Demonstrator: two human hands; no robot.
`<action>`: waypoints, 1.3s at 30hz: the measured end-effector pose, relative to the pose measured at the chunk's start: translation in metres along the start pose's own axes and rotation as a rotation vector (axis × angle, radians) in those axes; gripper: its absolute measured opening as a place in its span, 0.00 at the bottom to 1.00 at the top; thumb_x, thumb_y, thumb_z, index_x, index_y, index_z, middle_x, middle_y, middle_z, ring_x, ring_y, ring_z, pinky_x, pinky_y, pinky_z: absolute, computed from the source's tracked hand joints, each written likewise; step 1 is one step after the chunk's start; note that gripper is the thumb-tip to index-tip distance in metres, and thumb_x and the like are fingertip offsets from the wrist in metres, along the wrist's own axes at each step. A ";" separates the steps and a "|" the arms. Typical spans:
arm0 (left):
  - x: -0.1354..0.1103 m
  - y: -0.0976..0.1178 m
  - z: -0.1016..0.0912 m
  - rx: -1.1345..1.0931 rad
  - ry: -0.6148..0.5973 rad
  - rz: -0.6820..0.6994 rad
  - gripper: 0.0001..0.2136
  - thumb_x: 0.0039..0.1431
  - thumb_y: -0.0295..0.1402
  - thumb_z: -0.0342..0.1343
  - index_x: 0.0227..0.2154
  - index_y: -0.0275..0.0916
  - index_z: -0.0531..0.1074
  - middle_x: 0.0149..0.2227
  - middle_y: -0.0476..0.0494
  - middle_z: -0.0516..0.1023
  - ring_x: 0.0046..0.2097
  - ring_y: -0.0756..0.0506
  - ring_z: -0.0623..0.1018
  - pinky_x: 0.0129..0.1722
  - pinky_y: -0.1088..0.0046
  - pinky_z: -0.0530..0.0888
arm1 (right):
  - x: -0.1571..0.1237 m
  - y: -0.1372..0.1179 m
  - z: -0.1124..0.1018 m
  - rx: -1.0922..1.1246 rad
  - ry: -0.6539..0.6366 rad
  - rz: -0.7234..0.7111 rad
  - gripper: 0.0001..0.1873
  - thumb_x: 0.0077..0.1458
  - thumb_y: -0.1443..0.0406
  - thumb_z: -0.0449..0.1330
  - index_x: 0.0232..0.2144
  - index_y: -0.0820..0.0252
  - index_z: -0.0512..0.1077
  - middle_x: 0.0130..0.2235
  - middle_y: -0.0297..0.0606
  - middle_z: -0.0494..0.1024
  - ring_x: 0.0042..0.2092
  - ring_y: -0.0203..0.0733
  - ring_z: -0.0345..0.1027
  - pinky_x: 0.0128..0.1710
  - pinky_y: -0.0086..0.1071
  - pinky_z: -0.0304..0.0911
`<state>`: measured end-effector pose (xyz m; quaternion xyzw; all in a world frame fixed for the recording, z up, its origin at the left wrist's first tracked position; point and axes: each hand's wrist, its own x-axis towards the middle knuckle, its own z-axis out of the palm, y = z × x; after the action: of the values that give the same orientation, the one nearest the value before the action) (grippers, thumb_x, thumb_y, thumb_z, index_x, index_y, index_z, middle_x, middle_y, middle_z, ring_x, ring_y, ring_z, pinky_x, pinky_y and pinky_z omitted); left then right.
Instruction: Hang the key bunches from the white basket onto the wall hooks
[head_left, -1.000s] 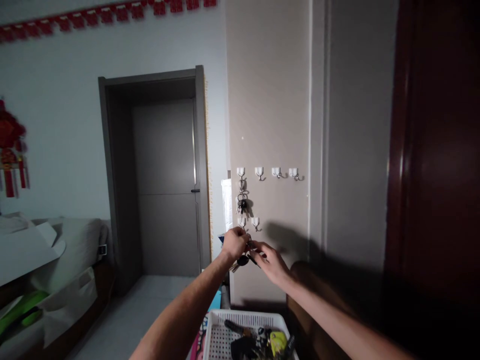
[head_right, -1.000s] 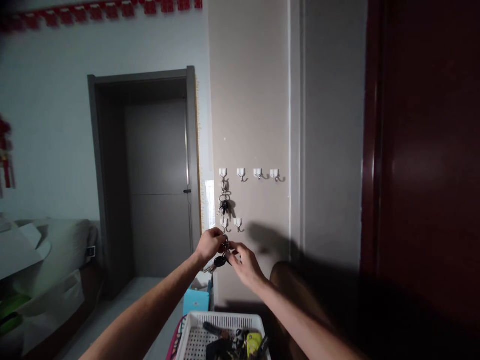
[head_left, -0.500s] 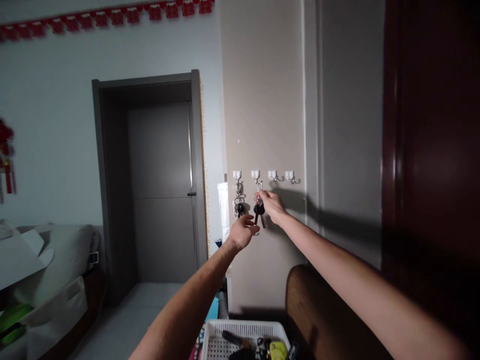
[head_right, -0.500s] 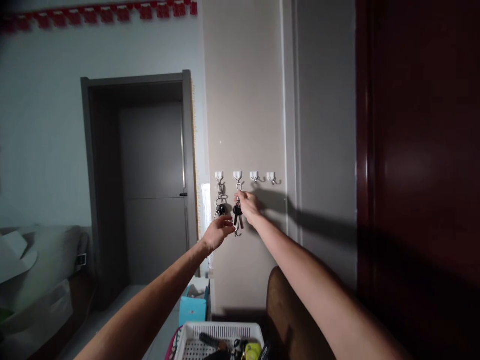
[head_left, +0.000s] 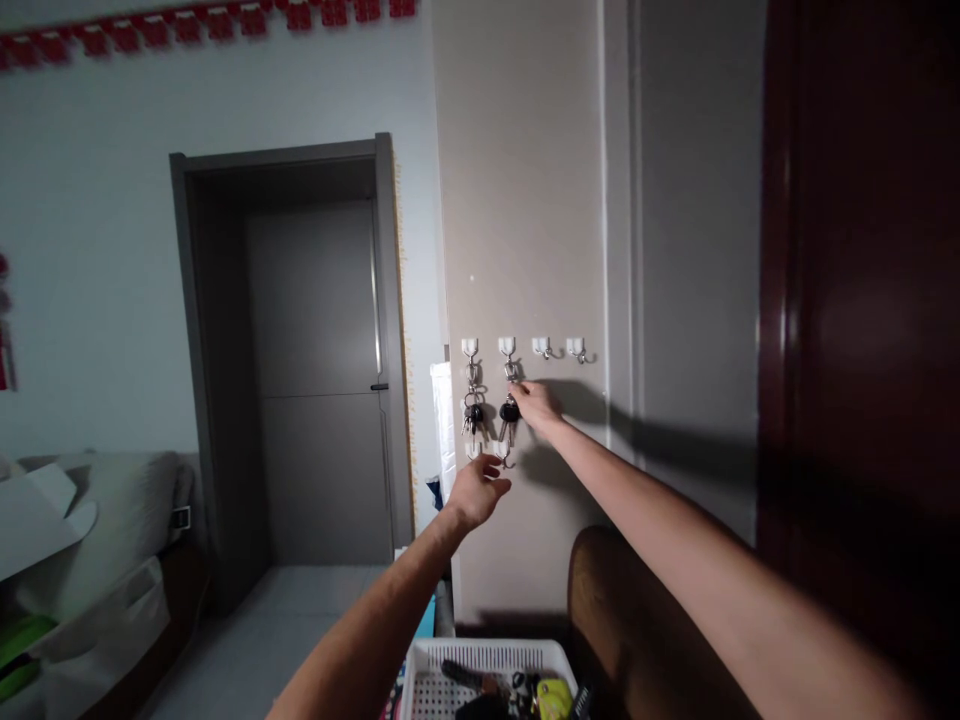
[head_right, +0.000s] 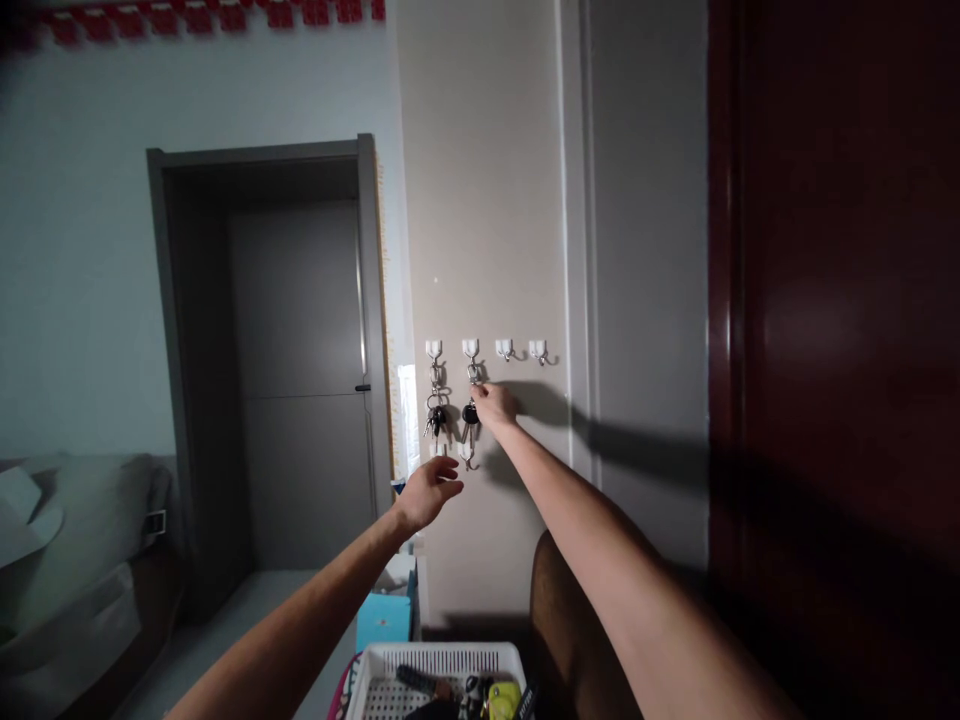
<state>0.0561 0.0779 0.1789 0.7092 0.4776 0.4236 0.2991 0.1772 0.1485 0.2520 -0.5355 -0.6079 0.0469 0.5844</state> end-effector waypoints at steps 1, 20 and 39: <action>-0.003 -0.005 0.002 -0.007 -0.010 -0.010 0.16 0.39 0.28 0.48 0.36 0.33 0.62 0.35 0.42 0.67 0.32 0.52 0.67 0.29 0.80 0.64 | 0.000 -0.001 -0.004 -0.067 0.072 -0.035 0.11 0.41 0.60 0.49 0.20 0.61 0.65 0.22 0.35 0.69 0.25 0.34 0.60 0.23 0.26 0.54; -0.071 -0.140 0.016 -0.013 -0.049 -0.260 0.14 0.40 0.25 0.46 0.34 0.29 0.62 0.30 0.42 0.69 0.31 0.51 0.68 0.30 0.78 0.63 | 0.024 0.008 -0.032 0.371 0.072 0.126 0.15 0.39 0.72 0.50 0.34 0.64 0.64 0.21 0.30 0.66 0.19 0.26 0.60 0.18 0.21 0.56; -0.143 -0.153 0.032 0.495 -0.287 -0.267 0.11 0.34 0.27 0.51 0.26 0.43 0.68 0.27 0.48 0.70 0.30 0.48 0.68 0.30 0.76 0.61 | -0.242 0.098 0.016 -0.244 -1.262 -0.131 0.10 0.25 0.70 0.57 0.19 0.56 0.71 0.18 0.29 0.69 0.22 0.32 0.60 0.21 0.24 0.50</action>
<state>-0.0070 0.0003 -0.0073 0.7439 0.6082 0.1468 0.2346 0.1617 0.0281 0.0202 -0.4294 -0.8671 0.2473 0.0512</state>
